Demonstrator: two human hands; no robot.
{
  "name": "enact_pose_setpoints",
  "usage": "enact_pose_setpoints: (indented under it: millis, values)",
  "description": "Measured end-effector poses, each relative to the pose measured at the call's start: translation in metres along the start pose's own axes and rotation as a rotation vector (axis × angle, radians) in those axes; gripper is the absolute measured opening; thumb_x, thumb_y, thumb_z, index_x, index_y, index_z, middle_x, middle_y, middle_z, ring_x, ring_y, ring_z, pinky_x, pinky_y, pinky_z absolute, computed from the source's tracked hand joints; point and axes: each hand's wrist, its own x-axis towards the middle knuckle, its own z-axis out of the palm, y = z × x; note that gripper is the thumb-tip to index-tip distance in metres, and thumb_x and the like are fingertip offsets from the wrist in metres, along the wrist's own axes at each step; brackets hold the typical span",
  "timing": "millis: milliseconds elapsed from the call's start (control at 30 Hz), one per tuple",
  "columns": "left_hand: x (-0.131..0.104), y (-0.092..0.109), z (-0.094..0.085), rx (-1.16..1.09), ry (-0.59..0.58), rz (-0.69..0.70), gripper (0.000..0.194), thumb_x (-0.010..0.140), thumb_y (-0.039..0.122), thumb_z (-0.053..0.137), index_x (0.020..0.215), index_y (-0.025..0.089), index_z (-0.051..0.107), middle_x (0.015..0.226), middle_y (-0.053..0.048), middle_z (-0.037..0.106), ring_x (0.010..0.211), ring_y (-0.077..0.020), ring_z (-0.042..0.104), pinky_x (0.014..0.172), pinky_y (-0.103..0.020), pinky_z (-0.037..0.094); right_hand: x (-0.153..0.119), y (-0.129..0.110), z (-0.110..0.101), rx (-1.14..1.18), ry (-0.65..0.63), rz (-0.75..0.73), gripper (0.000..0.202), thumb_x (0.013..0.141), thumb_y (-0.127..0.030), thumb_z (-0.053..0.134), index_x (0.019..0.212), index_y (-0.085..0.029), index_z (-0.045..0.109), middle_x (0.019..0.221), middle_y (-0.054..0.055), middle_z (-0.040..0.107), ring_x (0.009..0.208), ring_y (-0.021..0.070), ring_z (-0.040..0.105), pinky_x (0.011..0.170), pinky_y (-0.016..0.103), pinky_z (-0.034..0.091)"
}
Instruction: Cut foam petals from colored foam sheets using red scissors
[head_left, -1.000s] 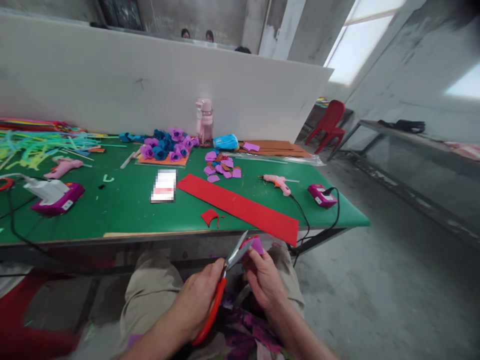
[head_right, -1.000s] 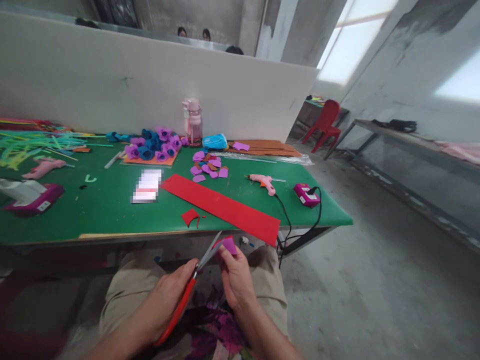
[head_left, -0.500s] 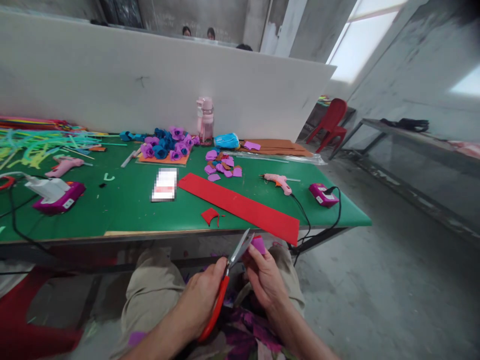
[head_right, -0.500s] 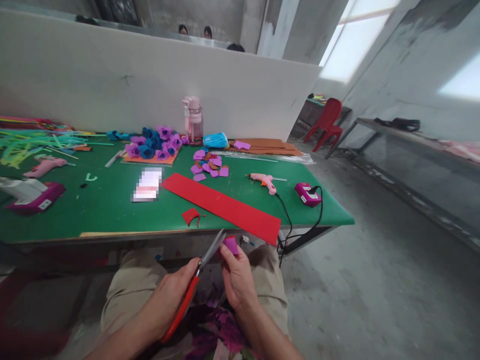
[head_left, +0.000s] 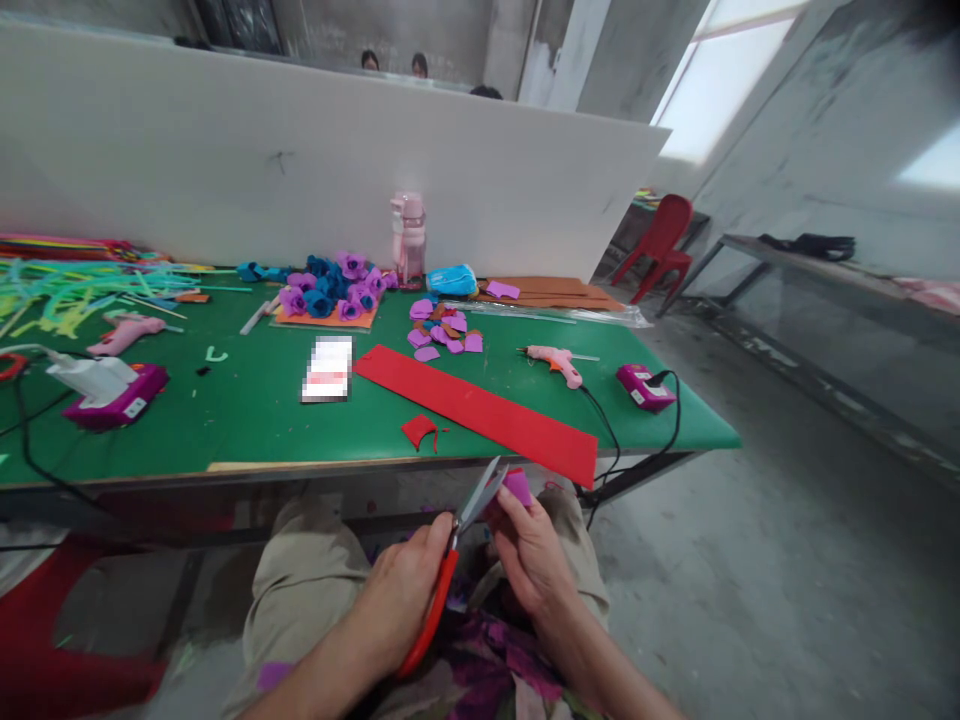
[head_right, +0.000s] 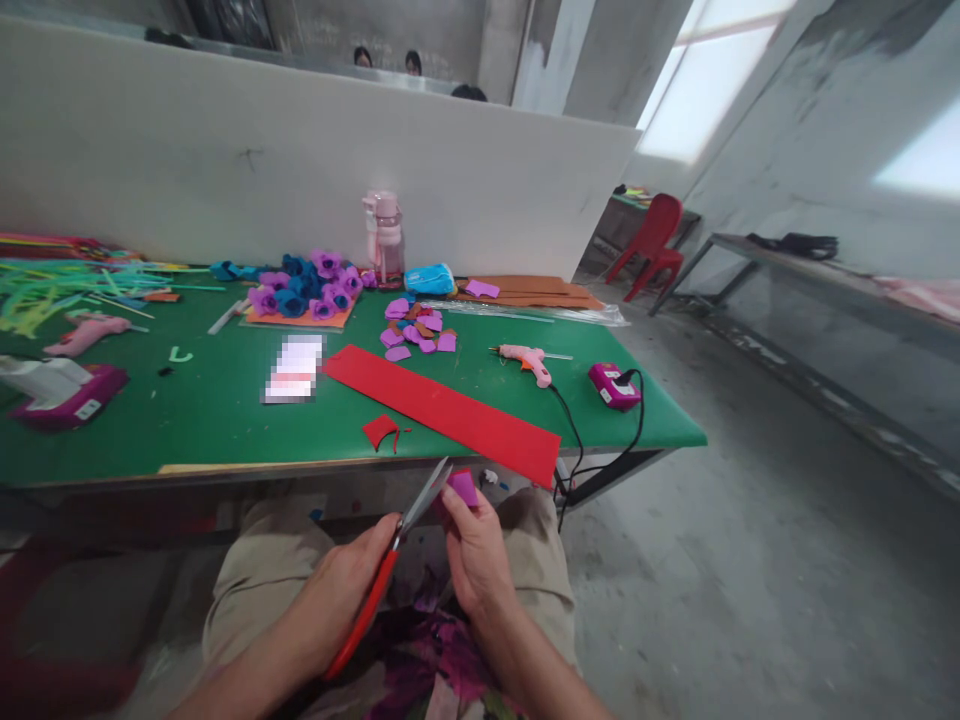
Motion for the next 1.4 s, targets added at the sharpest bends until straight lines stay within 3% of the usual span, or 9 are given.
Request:
enact_pose_setpoints:
  millis: [267,500,633,733,833,1000,1200,1400]
  values:
    - [0.000,-0.001,0.001,-0.029,0.018,0.018,0.040,0.079,0.008,0.037,0.117,0.022,0.038,0.097,-0.007,0.065,0.083,-0.0199,0.064,0.070,-0.027,0.044,-0.001,-0.003,0.004,-0.006,0.003,0.012,0.015,0.068,-0.030,0.072,0.082,-0.026,0.069,0.084,0.001,0.071,0.083,0.0215,0.063,0.078,0.037,0.050]
    - [-0.005,-0.008,-0.006,-0.111,-0.005,0.029,0.031,0.079,0.011,0.039,0.108,0.021,0.039,0.073,0.001,0.061,0.061,-0.0142,0.056,0.057,-0.022,0.038,-0.001,-0.007,0.001,-0.036,0.079,0.050,0.015,0.062,-0.029,0.077,0.072,-0.023,0.070,0.074,-0.001,0.069,0.070,0.0159,0.060,0.075,0.031,0.048]
    - [-0.012,-0.012,-0.027,-0.129,-0.028,0.052,0.030,0.085,0.020,0.038,0.115,0.022,0.040,0.096,-0.005,0.064,0.082,-0.0175,0.060,0.074,-0.027,0.044,-0.001,-0.011,-0.001,-0.055,0.091,0.059,0.020,0.058,-0.026,0.081,0.072,-0.019,0.069,0.069,-0.002,0.067,0.064,0.0123,0.056,0.068,0.025,0.045]
    - [-0.015,-0.013,-0.037,-0.042,-0.053,0.019,0.042,0.084,0.015,0.036,0.125,0.022,0.038,0.117,-0.011,0.060,0.104,-0.0217,0.057,0.089,-0.034,0.042,-0.002,-0.012,-0.002,-0.068,0.063,0.059,0.019,0.059,-0.024,0.080,0.074,-0.018,0.070,0.069,-0.002,0.067,0.064,0.0116,0.056,0.067,0.024,0.045]
    - [-0.015,-0.011,-0.038,0.019,-0.084,-0.002,0.048,0.085,0.012,0.033,0.132,0.019,0.034,0.125,-0.014,0.055,0.112,-0.0231,0.054,0.094,-0.037,0.040,-0.003,-0.010,-0.003,-0.077,0.015,0.058,0.021,0.060,-0.023,0.079,0.079,-0.019,0.071,0.075,-0.002,0.069,0.069,0.0122,0.057,0.072,0.024,0.045]
    - [-0.014,-0.007,-0.035,0.062,-0.142,-0.029,0.049,0.086,0.010,0.032,0.134,0.019,0.034,0.123,-0.015,0.056,0.111,-0.0240,0.056,0.093,-0.038,0.042,-0.006,-0.009,-0.001,-0.096,-0.026,0.044,0.021,0.062,-0.022,0.076,0.083,-0.020,0.071,0.077,-0.002,0.070,0.072,0.0136,0.059,0.076,0.025,0.044]
    - [-0.013,-0.006,-0.034,0.021,-0.134,-0.001,0.054,0.080,0.008,0.039,0.132,0.022,0.033,0.121,-0.013,0.058,0.106,-0.0227,0.060,0.089,-0.032,0.043,-0.007,-0.008,-0.002,-0.102,-0.036,0.060,0.023,0.063,-0.022,0.075,0.086,-0.019,0.071,0.078,0.000,0.071,0.074,0.0152,0.061,0.077,0.026,0.045]
    - [-0.013,-0.003,-0.034,-0.008,-0.144,0.009,0.045,0.081,0.011,0.039,0.125,0.022,0.037,0.111,-0.011,0.062,0.099,-0.0222,0.062,0.084,-0.031,0.045,-0.008,-0.008,-0.001,-0.086,-0.057,0.060,0.025,0.064,-0.023,0.075,0.088,-0.021,0.071,0.081,0.001,0.072,0.075,0.0175,0.063,0.076,0.029,0.048]
